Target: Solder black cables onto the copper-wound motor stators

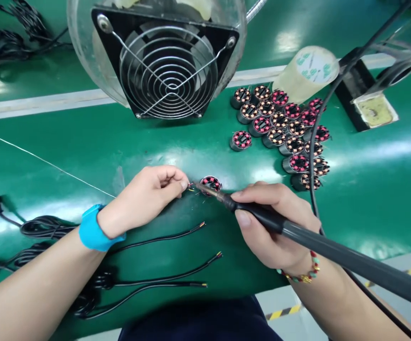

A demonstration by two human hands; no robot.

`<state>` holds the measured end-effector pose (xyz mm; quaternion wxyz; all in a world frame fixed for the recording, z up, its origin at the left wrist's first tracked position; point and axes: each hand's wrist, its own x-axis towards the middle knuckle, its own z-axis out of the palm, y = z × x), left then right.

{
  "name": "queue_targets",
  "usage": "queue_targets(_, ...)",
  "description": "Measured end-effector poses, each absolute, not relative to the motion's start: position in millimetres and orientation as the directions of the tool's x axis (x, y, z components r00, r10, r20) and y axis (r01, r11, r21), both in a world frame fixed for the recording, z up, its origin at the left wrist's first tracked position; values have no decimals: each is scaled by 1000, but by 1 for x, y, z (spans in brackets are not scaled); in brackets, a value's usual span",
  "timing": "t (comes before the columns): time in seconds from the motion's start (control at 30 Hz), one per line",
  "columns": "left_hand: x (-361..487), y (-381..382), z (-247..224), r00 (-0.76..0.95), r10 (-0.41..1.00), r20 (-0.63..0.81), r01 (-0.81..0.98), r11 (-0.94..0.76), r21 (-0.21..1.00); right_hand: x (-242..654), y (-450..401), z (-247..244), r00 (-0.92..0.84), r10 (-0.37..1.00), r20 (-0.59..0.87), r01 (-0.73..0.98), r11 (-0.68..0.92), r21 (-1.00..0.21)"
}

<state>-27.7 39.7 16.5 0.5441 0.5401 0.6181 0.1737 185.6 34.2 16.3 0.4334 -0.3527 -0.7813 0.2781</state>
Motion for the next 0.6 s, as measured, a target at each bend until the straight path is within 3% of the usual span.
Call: queue_targets(0.6,-28,41,15,134,884,-447,528,318,788,183,33,11,-305,795,524,255,599,-759)
